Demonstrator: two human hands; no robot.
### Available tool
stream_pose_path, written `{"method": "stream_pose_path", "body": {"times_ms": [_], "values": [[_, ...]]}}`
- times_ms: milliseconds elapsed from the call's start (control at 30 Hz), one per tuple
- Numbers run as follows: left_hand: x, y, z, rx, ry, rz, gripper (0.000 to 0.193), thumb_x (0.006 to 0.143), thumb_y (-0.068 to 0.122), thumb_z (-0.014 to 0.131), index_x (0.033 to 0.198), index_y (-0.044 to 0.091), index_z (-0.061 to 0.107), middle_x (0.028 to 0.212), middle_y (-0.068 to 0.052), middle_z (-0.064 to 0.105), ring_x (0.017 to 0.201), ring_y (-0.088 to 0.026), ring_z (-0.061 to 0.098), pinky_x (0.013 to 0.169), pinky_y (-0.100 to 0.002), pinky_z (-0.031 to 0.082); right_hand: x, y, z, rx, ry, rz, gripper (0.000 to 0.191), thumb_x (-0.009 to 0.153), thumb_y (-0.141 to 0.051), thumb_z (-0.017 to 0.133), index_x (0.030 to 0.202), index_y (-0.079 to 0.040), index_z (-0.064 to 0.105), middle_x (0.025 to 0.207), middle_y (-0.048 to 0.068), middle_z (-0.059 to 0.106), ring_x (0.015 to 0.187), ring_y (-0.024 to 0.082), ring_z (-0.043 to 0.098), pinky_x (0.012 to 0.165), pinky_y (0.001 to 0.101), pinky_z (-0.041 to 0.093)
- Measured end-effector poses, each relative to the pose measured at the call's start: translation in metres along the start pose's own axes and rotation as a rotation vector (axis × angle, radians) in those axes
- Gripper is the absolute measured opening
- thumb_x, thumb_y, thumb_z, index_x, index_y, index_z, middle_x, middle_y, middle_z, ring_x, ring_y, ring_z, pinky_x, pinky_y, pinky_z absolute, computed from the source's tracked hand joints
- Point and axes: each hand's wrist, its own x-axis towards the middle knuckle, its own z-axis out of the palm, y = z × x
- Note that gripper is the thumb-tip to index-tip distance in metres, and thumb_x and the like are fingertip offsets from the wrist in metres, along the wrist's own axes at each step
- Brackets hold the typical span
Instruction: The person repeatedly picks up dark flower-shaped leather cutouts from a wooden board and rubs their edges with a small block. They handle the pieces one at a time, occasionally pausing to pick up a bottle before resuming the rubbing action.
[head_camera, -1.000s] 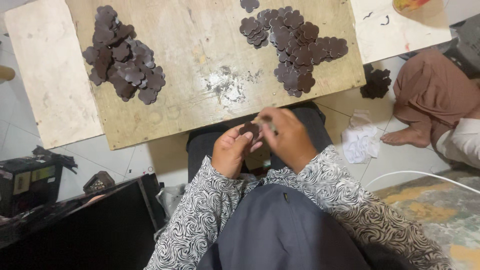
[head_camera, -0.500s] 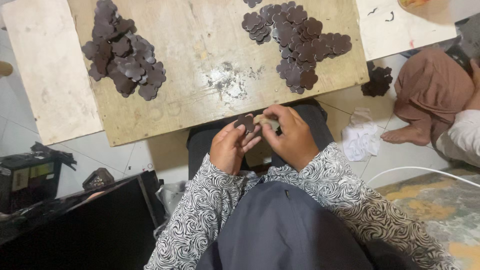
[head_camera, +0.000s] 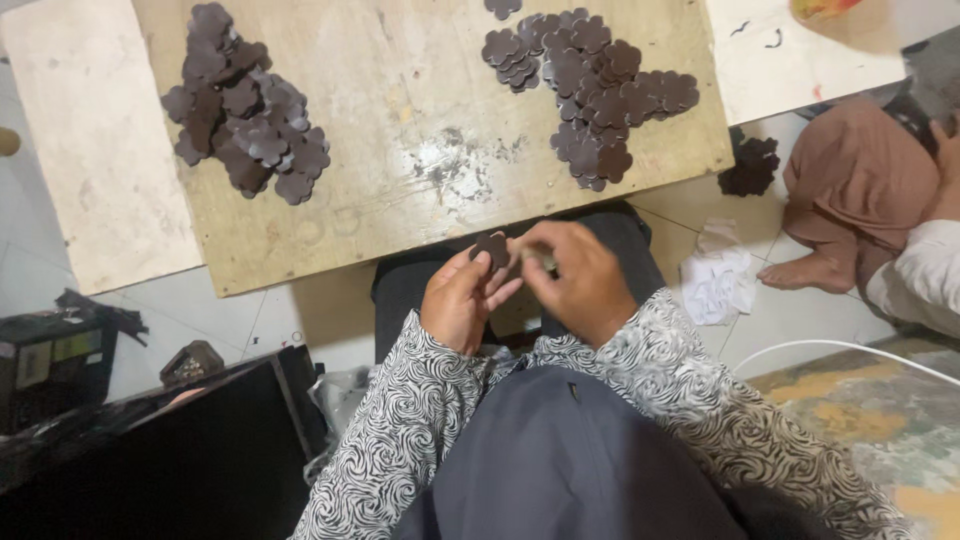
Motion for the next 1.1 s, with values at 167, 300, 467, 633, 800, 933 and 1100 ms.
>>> {"method": "stream_pose_path", "body": {"times_ms": [167, 300, 467, 633, 800, 933, 1100], "values": [[0.0, -0.002, -0.005, 0.002, -0.164, 0.067, 0.036, 0.111, 0.014, 0.048, 0.138, -0.005, 0.062, 0.112, -0.012, 0.067, 0.096, -0.017, 0.062, 0.086, -0.033, 0.051, -0.002, -0.005, 0.003, -0.014, -0.141, -0.175, 0.033, 0.088, -0.006, 0.074, 0.117, -0.005, 0.06, 0.103, 0.012, 0.068, 0.1, 0.032, 0.069, 0.085, 0.0413, 0.058], [-0.001, 0.002, -0.004, -0.058, -0.089, 0.023, 0.034, 0.106, 0.014, 0.046, 0.132, -0.003, 0.06, 0.117, -0.011, 0.071, 0.103, -0.018, 0.07, 0.093, -0.034, 0.058, 0.003, 0.0, -0.002, -0.018, -0.188, 0.014, 0.03, 0.088, -0.006, 0.075, 0.115, -0.005, 0.062, 0.102, 0.012, 0.07, 0.092, 0.029, 0.07, 0.078, 0.0384, 0.059], [-0.002, 0.004, 0.006, 0.022, -0.103, 0.031, 0.036, 0.108, 0.016, 0.045, 0.134, -0.003, 0.059, 0.123, -0.014, 0.069, 0.107, -0.02, 0.068, 0.095, -0.037, 0.055, 0.0, -0.003, -0.004, -0.018, -0.061, -0.031, 0.024, 0.09, -0.007, 0.074, 0.111, -0.006, 0.063, 0.102, 0.01, 0.071, 0.095, 0.028, 0.071, 0.081, 0.0379, 0.059], [-0.004, 0.004, 0.002, -0.059, -0.13, 0.02, 0.036, 0.107, 0.016, 0.046, 0.134, -0.004, 0.059, 0.127, -0.016, 0.07, 0.111, -0.023, 0.069, 0.098, -0.037, 0.055, 0.0, -0.005, -0.001, -0.001, -0.163, -0.11, 0.03, 0.085, -0.009, 0.077, 0.11, -0.003, 0.062, 0.101, 0.012, 0.07, 0.095, 0.031, 0.07, 0.082, 0.0399, 0.058], [0.002, -0.004, -0.012, -0.039, -0.085, -0.012, 0.035, 0.104, 0.015, 0.045, 0.13, -0.003, 0.059, 0.121, -0.013, 0.071, 0.111, -0.021, 0.071, 0.098, -0.037, 0.058, 0.001, 0.0, -0.002, 0.027, -0.009, 0.082, 0.022, 0.091, -0.006, 0.073, 0.111, -0.005, 0.064, 0.105, 0.008, 0.072, 0.096, 0.026, 0.073, 0.08, 0.0356, 0.06], [0.004, -0.018, -0.008, -0.212, -0.446, 0.138, 0.033, 0.116, 0.001, 0.045, 0.142, -0.014, 0.058, 0.119, -0.017, 0.066, 0.103, -0.02, 0.063, 0.095, -0.036, 0.051, -0.001, 0.001, 0.003, 0.082, -0.023, -0.149, 0.023, 0.094, -0.004, 0.071, 0.115, -0.004, 0.063, 0.109, 0.013, 0.07, 0.102, 0.03, 0.07, 0.088, 0.0381, 0.059], [-0.002, -0.008, -0.004, 0.031, -0.087, -0.084, 0.032, 0.096, 0.008, 0.043, 0.122, 0.001, 0.061, 0.106, -0.004, 0.073, 0.094, -0.012, 0.072, 0.084, -0.028, 0.059, 0.007, 0.008, 0.004, 0.002, 0.005, 0.138, 0.018, 0.095, -0.004, 0.072, 0.112, -0.005, 0.065, 0.104, 0.013, 0.071, 0.096, 0.029, 0.072, 0.08, 0.0378, 0.058]]}}
